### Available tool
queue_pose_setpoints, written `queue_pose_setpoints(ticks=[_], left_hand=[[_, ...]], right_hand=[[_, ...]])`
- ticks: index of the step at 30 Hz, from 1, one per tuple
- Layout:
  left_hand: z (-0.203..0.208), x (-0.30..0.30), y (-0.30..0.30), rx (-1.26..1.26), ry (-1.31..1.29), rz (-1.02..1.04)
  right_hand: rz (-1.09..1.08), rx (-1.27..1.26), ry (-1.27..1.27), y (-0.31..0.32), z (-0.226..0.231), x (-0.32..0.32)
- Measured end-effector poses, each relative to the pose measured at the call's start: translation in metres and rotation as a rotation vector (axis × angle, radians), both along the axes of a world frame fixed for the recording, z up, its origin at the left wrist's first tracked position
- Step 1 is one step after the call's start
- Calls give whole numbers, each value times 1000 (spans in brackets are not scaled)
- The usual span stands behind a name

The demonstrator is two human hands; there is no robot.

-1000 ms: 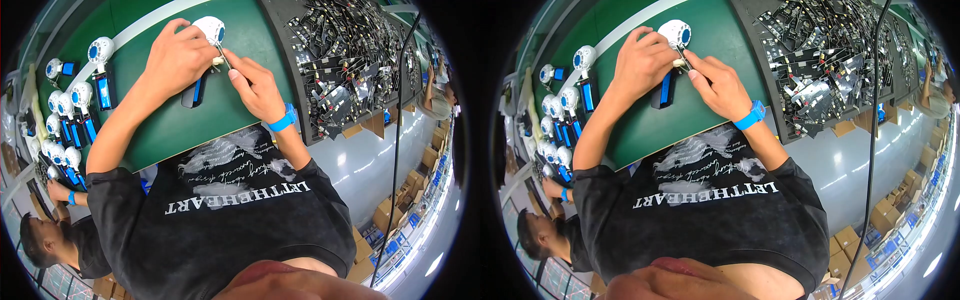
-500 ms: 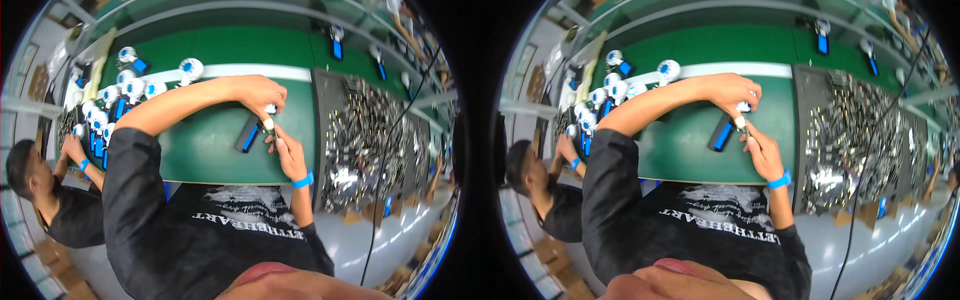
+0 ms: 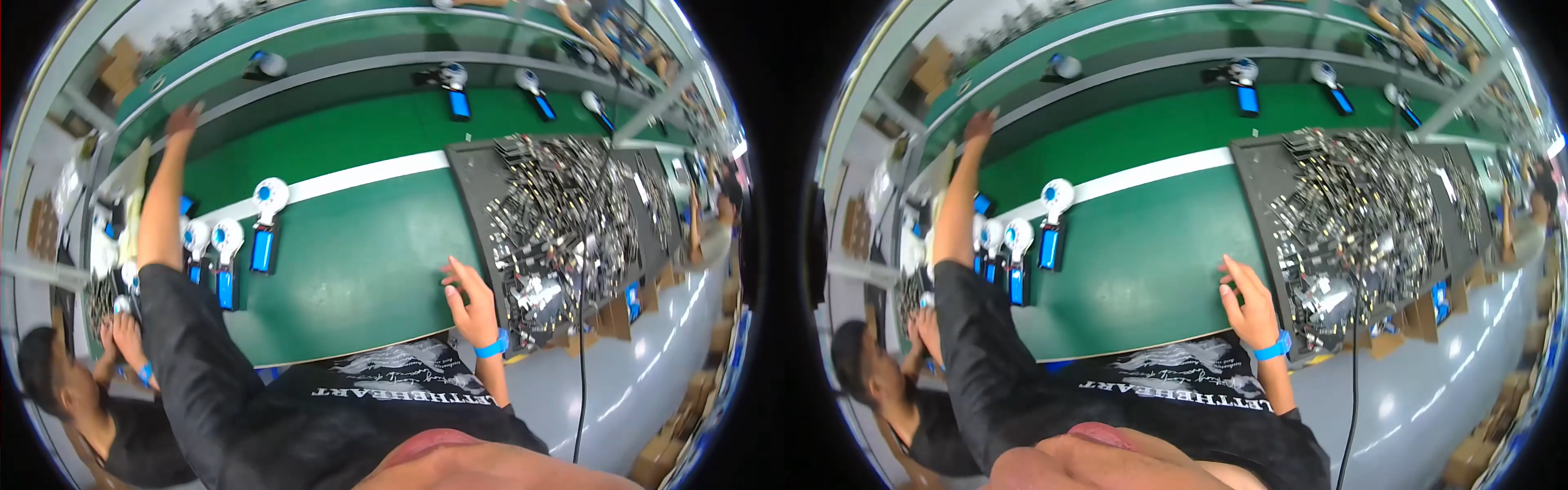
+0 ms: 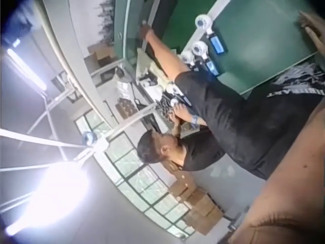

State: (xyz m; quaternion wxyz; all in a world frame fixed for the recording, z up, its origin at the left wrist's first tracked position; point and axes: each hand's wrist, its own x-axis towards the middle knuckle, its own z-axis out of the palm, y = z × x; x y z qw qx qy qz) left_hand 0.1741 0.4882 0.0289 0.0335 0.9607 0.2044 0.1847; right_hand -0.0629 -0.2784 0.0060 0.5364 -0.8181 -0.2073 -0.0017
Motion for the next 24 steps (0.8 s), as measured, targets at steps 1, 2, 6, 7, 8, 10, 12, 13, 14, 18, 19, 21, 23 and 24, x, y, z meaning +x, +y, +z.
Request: queue_pose_setpoints(ticks=[1,2,6,7,8,10,12,13,14,18,19,21,23,24], left_hand=[[8,-28,33,65,106,-13],[2,-45,46,122,326,100],[-28,-99,61,137,998,205],[-23,-110,68,143,988,229],[-17,-116,74,148,978,250],[-10,-129,89,-10,915,200],[-29,-166,111,-47,830,234],[-34,-166,117,-67,763,243],[-40,-162,122,-88,697,248],[-45,-104,144,-711,404,431],[-29,-47,135,-861,245,431],[-55,-15,115,-747,130,235],[-50,52,60,-459,-176,-74],[-55,98,19,-318,-324,-216]], right_hand=[[5,-4,-45,-7,5,2],[-54,-46,-67,-9,15,1],[-204,-190,-222,-29,27,9],[-221,-163,-234,-35,28,11],[-249,-148,-194,-39,29,12],[-282,-133,-158,-46,29,16],[-274,-232,-280,-48,27,25],[-295,-280,-323,-48,26,25],[-310,-259,-288,-47,28,26],[-280,-294,-273,-54,26,29],[-315,-269,-251,-62,21,23],[-307,-219,-214,-54,27,18],[-265,-117,-183,-47,35,19],[-254,-132,-192,-45,37,24]])
